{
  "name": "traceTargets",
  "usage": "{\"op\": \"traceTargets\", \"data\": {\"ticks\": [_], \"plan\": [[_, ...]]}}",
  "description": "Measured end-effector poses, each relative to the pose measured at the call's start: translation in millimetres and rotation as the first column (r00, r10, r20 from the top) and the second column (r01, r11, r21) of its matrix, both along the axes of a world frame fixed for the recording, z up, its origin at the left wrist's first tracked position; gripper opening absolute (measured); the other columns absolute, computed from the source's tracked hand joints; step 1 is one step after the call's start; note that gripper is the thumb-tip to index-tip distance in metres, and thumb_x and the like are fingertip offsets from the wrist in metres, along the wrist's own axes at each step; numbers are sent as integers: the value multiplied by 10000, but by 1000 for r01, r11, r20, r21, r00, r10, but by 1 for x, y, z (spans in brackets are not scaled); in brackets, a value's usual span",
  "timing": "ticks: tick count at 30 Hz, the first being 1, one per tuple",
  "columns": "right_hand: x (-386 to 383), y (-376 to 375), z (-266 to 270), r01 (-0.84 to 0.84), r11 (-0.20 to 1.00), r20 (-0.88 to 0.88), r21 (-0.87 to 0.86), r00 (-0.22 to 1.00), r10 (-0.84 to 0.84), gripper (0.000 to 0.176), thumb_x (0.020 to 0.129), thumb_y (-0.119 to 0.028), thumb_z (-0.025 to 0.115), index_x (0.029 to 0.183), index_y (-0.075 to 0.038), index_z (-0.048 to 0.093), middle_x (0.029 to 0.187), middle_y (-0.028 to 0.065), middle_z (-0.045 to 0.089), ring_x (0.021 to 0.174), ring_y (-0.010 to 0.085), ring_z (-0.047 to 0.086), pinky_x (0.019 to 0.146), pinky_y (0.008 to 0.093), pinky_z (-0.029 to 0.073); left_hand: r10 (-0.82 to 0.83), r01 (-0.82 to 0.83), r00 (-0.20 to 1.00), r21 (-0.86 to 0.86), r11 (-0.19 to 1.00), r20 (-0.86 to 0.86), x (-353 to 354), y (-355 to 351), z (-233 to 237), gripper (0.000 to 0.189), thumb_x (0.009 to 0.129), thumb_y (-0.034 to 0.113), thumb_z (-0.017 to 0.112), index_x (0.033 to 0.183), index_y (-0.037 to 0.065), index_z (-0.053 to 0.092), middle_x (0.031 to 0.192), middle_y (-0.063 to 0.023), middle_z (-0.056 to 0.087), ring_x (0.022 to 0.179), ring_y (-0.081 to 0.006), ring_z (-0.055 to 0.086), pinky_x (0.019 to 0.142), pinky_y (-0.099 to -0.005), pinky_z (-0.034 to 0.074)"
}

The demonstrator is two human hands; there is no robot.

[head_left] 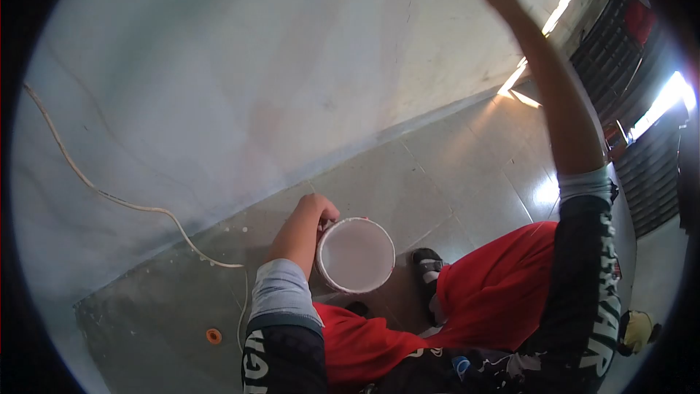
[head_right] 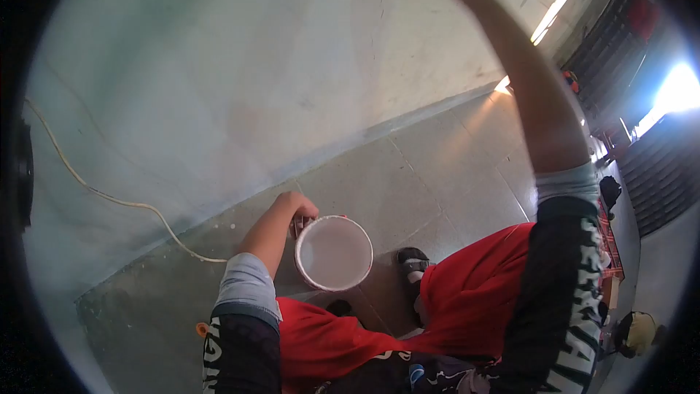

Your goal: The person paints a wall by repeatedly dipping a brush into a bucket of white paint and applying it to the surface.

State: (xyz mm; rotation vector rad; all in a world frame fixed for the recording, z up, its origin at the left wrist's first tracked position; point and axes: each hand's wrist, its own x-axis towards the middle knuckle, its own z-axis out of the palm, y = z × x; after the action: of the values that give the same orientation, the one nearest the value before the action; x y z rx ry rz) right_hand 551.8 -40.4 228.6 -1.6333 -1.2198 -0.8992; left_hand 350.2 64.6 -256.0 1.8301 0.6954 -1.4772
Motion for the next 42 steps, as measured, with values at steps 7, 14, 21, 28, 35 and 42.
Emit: {"op": "traceTargets", "data": {"ticks": [7,14,21,28,35,42], "plan": [[-38,-24,-248,-5,960,-380,-279,919,-106,217,947,-226,558,936,-11,588,498,149,478,418,208,500,423,384,355,-55,51,997,75,996,60,-1,-11,38,327,878,295,486,915,25,668,909,-136,692,854,-279,706,776,-447,554],[-47,-77,-334,-433,722,-841,-540,310,-443,321,888,-245,661,1102,-24,567,653,32,528,498,102,444,401,293,336,-27,18,995,94,995,91,-2,-14,39,263,824,298,572,849,61,682,816,-122,695,784,-250,697,725,-426,545],[-73,-73,-230,-754,374,-832,-540,412,-371,349,882,-268,675,1116,-33,565,692,14,528,489,75,414,410,234,316,-122,63,969,265,962,214,-18,-13,47,253,810,331,614,779,84,660,799,-92,688,775,-217,682,724,-394,526],[-107,-73,-189,-588,-196,-584,-785,808,-83,286,852,-274,669,1008,-37,635,761,125,628,689,223,603,664,378,473,146,-147,989,-114,983,-14,-25,-3,-3,270,805,339,628,780,71,655,826,-97,691,758,-237,674,720,-431,517],[-162,-88,-271,-342,-386,-440,-857,875,201,205,798,-173,651,982,-83,650,889,171,669,858,325,672,753,448,513,45,-46,999,-9,999,-19,-20,-1,8,272,787,307,656,959,99,689,970,-59,687,839,-207,627,775,-396,479],[-198,-97,-367,-207,-315,-327,-926,856,400,177,806,-160,627,972,-163,685,875,106,700,847,277,699,725,406,553,13,-11,999,36,999,-41,-18,-5,36,223,829,288,602,916,102,692,949,-55,687,822,-206,626,767,-386,481]]}}
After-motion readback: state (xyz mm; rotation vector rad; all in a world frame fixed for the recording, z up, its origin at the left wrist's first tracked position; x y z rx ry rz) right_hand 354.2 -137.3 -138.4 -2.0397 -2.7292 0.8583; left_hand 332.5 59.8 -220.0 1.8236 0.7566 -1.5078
